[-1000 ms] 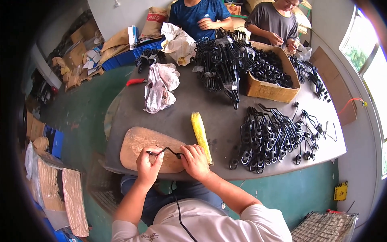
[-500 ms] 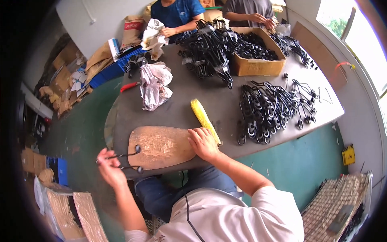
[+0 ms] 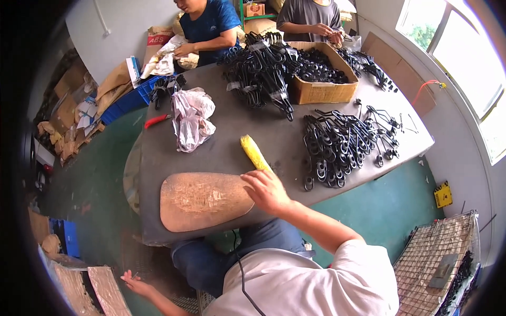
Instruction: Assembling metal wire components by hand and with a yellow pressing tool on a workbench.
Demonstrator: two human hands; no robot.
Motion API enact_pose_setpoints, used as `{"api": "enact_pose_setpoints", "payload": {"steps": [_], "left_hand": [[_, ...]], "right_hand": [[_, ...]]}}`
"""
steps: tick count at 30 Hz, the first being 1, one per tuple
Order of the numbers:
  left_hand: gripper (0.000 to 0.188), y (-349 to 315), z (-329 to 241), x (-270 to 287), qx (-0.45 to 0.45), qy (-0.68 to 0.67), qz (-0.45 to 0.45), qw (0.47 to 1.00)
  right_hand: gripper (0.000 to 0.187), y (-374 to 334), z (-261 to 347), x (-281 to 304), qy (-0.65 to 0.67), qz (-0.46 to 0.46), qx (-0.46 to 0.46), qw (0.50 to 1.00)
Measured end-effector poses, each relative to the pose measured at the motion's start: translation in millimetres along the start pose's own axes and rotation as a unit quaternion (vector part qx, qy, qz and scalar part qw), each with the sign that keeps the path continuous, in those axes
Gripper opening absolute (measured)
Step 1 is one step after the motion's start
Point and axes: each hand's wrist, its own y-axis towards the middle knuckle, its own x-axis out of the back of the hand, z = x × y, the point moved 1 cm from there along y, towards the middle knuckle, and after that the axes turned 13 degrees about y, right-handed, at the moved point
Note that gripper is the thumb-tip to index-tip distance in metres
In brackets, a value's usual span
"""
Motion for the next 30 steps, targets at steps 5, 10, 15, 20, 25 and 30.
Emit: {"api": "enact_pose_setpoints", "payload": {"steps": [5, 10, 15, 20, 25, 30], "left_hand": [[0.066, 9, 87, 0, 0.014, 0.116, 0.063, 0.991], [0.063, 45, 243, -7, 0.219, 0.145, 0.196, 0.945], [0.06, 64, 206, -6, 0.089, 0.202, 0.189, 0.957], [0.053, 32, 122, -33, 0.055, 0.097, 0.104, 0.988], [0.044, 49, 41, -65, -0.023, -0.032, 0.059, 0.997], [0.039, 27, -56, -82, -0.118, -0.067, 0.108, 0.985]], "right_hand": [[0.034, 29, -40, 98, -0.134, -0.125, 0.037, 0.982], [0.04, 29, -161, 205, -0.276, -0.224, -0.228, 0.907], [0.059, 5, -259, 258, -0.416, -0.033, -0.347, 0.84], [0.062, -23, -270, 301, -0.277, 0.045, -0.391, 0.877], [0.056, -36, -245, 324, -0.285, -0.064, -0.32, 0.902], [0.058, -37, -191, 315, -0.419, -0.174, -0.288, 0.844]]}}
